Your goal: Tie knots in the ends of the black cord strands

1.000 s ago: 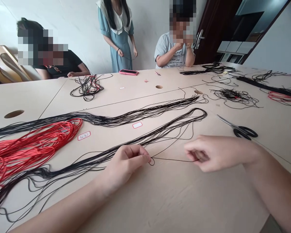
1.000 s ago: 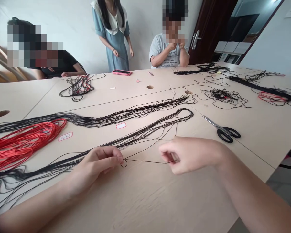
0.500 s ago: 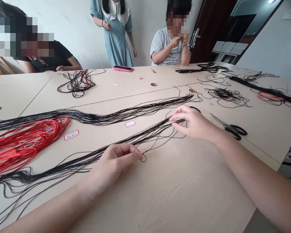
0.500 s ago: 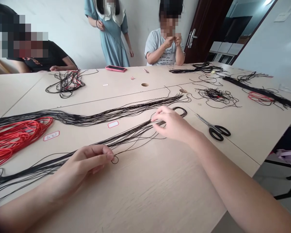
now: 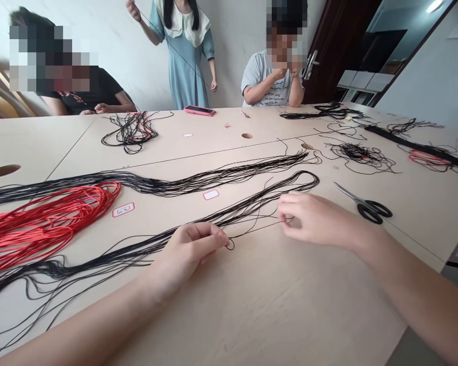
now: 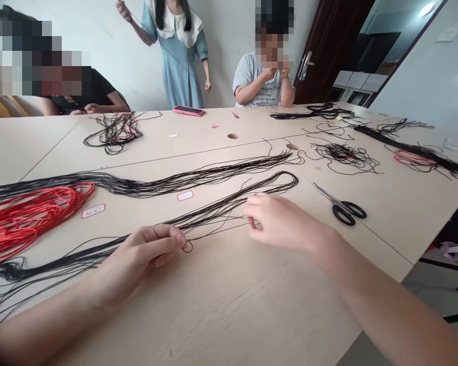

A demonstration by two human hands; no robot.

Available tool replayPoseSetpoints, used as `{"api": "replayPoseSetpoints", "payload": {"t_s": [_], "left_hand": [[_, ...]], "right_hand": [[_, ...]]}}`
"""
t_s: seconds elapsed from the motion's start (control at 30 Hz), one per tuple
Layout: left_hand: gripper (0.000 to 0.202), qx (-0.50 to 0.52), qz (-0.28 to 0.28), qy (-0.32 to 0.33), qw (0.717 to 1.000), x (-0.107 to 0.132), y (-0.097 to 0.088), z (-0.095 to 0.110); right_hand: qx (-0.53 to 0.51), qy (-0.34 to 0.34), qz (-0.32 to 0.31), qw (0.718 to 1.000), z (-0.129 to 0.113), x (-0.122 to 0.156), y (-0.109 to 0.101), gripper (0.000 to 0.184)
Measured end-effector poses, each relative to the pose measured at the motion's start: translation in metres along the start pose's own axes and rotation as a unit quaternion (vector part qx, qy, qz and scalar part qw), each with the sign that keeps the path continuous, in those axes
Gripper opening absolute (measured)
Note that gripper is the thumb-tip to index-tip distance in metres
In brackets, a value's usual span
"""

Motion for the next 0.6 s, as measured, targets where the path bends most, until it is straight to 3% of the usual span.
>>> {"api": "replayPoseSetpoints", "payload": {"t_s": [0.17, 0.37, 0.43, 0.6], "left_hand": [[0.024, 0.005, 0.001, 0.010, 1.000, 0.000, 0.000, 0.002], [0.028, -0.007, 0.003, 0.002, 1.000, 0.000, -0.001, -0.001], [0.028, -0.007, 0.003, 0.005, 1.000, 0.000, -0.001, -0.001], [0.029, -0.010, -0.002, 0.011, 1.000, 0.000, -0.001, 0.000]], "right_hand": [[0.008, 0.115, -0.041, 0.992, 0.065, 0.023, -0.010, 0.007], [-0.077, 0.193, -0.184, 0.961, 0.097, 0.054, -0.012, 0.006], [-0.098, 0.203, -0.168, 0.960, 0.104, 0.061, -0.025, 0.007], [-0.172, 0.198, -0.057, 0.963, 0.114, 0.069, -0.057, 0.019]]}}
Point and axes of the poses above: each hand's wrist, its own x-axis away from the middle knuckle, its own y-axis out of the palm, z = x × y, the point moved 10 cm from there along -x, towards the middle knuckle, and after that the axes turned 6 degrees about -z, right-handed, at the moved point
